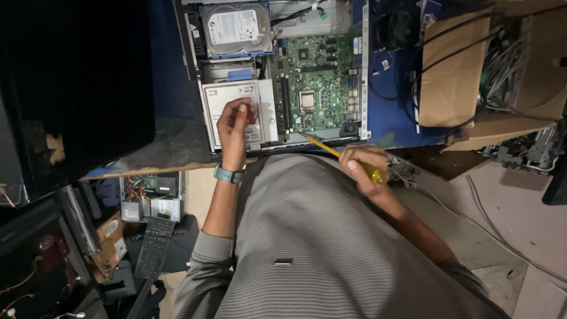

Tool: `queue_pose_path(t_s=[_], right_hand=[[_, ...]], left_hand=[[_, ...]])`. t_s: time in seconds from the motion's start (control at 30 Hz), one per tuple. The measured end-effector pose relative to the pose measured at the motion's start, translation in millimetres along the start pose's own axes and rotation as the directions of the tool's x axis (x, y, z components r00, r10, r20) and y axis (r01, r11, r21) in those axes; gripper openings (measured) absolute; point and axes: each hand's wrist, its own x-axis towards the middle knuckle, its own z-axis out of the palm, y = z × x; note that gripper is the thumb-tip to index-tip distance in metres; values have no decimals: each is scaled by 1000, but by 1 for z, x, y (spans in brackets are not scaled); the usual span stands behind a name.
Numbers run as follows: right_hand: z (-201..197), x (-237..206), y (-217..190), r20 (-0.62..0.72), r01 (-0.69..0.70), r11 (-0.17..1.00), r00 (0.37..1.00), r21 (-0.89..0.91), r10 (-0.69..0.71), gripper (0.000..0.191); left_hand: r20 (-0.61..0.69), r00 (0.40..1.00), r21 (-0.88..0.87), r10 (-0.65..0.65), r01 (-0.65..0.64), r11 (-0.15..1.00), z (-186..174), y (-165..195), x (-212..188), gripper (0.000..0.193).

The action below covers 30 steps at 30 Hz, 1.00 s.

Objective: The person works on an open desktop computer case on a workbench, using a yellow-handled screwdriver to unscrew and adjust parts on the motherboard. They remove and reposition small components, handle a heatsink or CPU area, and continue driving screws inside the case.

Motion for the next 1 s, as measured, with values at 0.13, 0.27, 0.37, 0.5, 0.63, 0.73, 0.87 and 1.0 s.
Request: queue_pose_path(t_s=[0.13, 0.27, 0.37, 0.5, 0.63, 0.73, 0.87, 1.0], right_hand=[[6, 0, 15, -31, -38, 993, 999, -116, 35, 32], [12, 6, 25, 105, 55, 972, 991, 228, -81, 37], [10, 20, 11, 189, 97, 980, 974, 172, -129, 46], [-2, 43, -32, 255, 197, 925, 960, -326, -115, 40], [-16, 55, -77, 208, 107, 906, 978, -410, -22, 44], [-25, 62, -92, 294, 156, 913, 955, -376, -42, 40], [-22, 70, -89, 357, 253, 847, 931, -468, -81, 37], [-13, 76, -91, 322, 343, 707, 931, -618, -171, 34]], left_hand=[[166, 986, 195, 24, -56, 979, 8, 15, -5, 20], [613, 787, 406, 76, -396, 824, 29, 39, -12, 29], [744, 668, 440, 23, -516, 735, 58, 46, -16, 39], [823, 568, 400, 18, -601, 692, 79, 45, -8, 27], [848, 529, 393, -28, -594, 702, 84, 42, 4, 20], [850, 524, 398, -53, -574, 716, 82, 46, 8, 19], [881, 472, 367, -44, -621, 692, 79, 51, 10, 21], [864, 499, 402, -66, -605, 687, 79, 51, 6, 23]])
